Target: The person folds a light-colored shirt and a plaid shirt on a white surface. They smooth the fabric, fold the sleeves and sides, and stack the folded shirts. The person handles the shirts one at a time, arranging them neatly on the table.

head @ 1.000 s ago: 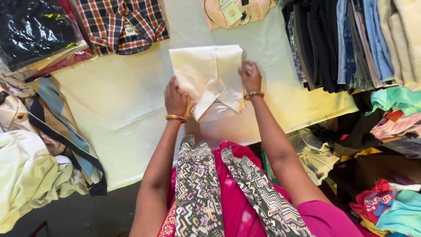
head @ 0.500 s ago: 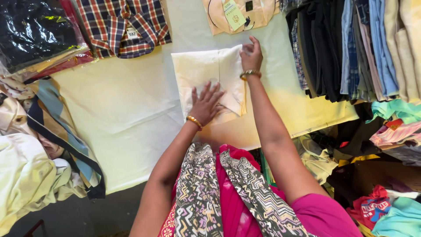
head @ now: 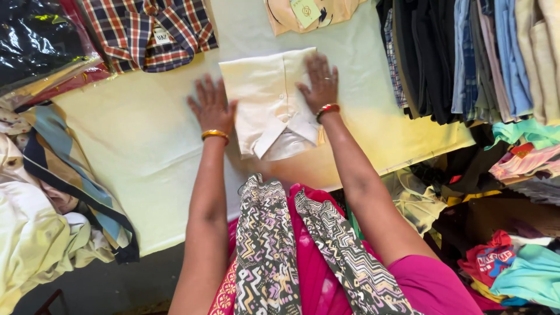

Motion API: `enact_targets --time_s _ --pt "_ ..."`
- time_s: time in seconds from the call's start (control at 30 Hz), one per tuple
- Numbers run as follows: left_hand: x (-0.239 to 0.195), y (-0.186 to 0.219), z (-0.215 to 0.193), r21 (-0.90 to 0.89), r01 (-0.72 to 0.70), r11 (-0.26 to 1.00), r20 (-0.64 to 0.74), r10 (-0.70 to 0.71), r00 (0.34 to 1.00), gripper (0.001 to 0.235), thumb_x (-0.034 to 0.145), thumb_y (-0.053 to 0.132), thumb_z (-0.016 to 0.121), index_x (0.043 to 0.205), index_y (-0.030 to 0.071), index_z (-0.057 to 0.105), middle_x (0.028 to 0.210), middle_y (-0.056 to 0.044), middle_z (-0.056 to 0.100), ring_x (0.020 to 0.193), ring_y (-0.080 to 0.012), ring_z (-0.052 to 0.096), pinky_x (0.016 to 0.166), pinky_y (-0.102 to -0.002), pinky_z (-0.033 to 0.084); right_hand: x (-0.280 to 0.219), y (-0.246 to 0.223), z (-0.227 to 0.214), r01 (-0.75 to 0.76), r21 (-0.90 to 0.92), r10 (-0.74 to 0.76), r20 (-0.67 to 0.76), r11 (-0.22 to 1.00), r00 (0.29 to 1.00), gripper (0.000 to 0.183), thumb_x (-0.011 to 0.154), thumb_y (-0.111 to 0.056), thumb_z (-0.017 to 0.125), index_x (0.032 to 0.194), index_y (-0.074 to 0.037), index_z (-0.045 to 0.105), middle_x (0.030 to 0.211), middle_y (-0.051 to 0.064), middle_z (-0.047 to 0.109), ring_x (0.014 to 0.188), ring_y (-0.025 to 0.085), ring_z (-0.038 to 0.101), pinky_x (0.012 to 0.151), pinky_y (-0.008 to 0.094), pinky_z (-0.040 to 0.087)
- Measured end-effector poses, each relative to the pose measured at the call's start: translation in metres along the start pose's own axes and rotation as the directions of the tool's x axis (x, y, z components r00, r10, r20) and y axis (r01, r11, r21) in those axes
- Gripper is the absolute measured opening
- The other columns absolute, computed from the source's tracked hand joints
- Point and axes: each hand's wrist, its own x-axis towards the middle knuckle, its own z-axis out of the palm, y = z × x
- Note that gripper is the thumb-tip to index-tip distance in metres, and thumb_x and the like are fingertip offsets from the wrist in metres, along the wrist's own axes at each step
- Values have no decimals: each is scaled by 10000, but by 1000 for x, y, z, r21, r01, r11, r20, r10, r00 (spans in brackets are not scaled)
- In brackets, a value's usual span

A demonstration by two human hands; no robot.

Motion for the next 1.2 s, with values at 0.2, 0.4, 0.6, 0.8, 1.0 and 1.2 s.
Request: enact_targets --time_s 0.2,0.4,0.6,0.8,1.0,1.2 --pt "-58 -9 37 26 206 978 -180 -198 964 726 1026 495 535 1671 257 303 1763 -48 147 1628 -316 73 1248 -647 -13 -59 7 7 -83 190 117 -174 978 978 652 1014 -388 630 1581 -138 425 1680 134 329 1587 326 235 1301 507 168" --pt "-88 25 59 133 -166 977 -102 180 978 687 1043 509 473 1657 254 298 1754 -55 147 1616 -317 81 1228 -652 -24 -92 -47 -3 87 4 -86 -72 996 994 662 998 -451 591 1567 -134 472 1659 141 355 1553 336 245 1233 567 124" --pt "-105 -16 25 4 9 1000 -231 -7 973 535 992 390 589 1486 195 518 1578 -84 391 1463 -333 304 1169 -623 158 -115 44 0 -149 179 193 -259 972 947 459 1006 -298 612 1389 -46 611 1390 159 631 1331 328 523 1150 462 398" --pt "-118 -19 64 -815 153 559 -51 -333 942 176 1015 109 644 1170 83 722 1020 -17 735 855 -144 688 755 -322 579 -137 58 28 -388 835 478 177 389 860 205 963 -106 696 1147 -21 718 976 46 771 817 121 731 676 247 556" --pt "-119 -16 86 -944 319 85 262 -395 881 159 983 115 668 1111 27 702 800 -14 688 610 -94 650 517 -237 529 -140 56 41 -587 805 514 469 86 718 155 974 -137 704 1087 -35 735 859 17 747 648 95 697 509 212 492" --pt "-117 -21 82 -903 423 69 373 -363 854 176 996 192 698 1021 20 717 770 -20 694 595 -103 667 510 -245 533 -138 41 14 -683 697 457 545 218 703 160 933 -151 698 1061 -68 748 834 16 751 598 109 720 444 212 440"
